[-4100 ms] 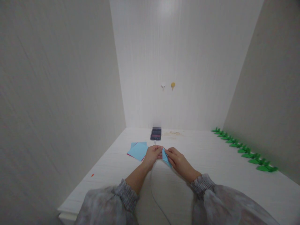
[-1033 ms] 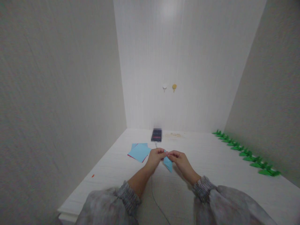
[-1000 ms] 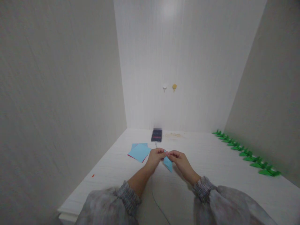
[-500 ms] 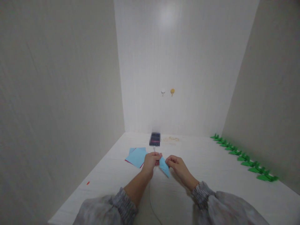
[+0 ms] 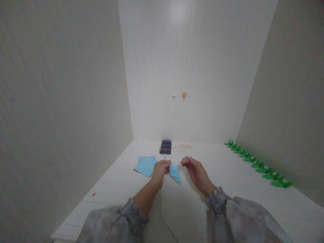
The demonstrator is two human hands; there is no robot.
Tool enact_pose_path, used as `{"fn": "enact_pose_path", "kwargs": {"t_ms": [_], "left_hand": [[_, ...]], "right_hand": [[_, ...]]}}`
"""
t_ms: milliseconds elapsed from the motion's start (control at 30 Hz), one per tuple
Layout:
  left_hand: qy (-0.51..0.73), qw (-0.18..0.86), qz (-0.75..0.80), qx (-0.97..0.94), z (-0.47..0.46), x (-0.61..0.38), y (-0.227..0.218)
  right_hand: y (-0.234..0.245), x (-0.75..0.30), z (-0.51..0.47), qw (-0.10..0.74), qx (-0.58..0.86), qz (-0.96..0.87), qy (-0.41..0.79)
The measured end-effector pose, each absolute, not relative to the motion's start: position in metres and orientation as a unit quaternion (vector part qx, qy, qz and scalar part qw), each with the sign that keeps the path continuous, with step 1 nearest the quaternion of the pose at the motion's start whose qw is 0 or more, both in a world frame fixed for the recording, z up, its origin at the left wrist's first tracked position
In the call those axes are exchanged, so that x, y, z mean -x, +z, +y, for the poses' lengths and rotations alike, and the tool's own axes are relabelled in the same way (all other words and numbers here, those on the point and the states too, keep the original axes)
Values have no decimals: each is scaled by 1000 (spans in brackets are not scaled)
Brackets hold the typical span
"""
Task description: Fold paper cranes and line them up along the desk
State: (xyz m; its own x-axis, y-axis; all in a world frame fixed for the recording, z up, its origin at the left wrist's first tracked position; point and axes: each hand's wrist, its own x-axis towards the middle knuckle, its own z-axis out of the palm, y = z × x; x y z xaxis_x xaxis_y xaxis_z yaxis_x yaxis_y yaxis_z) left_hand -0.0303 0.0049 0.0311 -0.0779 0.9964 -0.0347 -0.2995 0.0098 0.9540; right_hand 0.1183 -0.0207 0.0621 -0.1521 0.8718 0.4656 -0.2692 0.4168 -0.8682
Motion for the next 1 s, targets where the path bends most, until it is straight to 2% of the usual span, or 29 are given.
{"fn": "enact_pose_path", "kwargs": {"t_ms": [67, 133, 333, 400, 467, 600, 667, 767, 1000], "left_hand": [[582, 558, 438, -397, 6, 32, 26], [580, 562, 431, -402, 6, 33, 23], [574, 564, 428, -411, 5, 29, 26], [568, 568, 427, -414, 5, 29, 25], [566, 572, 422, -418, 6, 30, 23], [568, 564, 423, -426, 7, 28, 23], [567, 549, 426, -442, 5, 25, 26], [564, 530, 422, -472, 2, 21, 33], [536, 557, 407, -487, -4, 17, 39]], "right_hand": [[61, -120, -22, 525, 163, -580, 602], [59, -121, -24, 459, 135, -576, 663], [58, -123, -32, 357, 114, -613, 696], [61, -123, -33, 371, 123, -608, 692], [63, -124, -31, 421, 162, -594, 666], [61, -124, -20, 512, 329, -597, 523], [57, -122, -14, 489, 399, -622, 464], [49, -119, -9, 424, 418, -663, 454], [36, -122, -4, 414, 420, -669, 452]]}}
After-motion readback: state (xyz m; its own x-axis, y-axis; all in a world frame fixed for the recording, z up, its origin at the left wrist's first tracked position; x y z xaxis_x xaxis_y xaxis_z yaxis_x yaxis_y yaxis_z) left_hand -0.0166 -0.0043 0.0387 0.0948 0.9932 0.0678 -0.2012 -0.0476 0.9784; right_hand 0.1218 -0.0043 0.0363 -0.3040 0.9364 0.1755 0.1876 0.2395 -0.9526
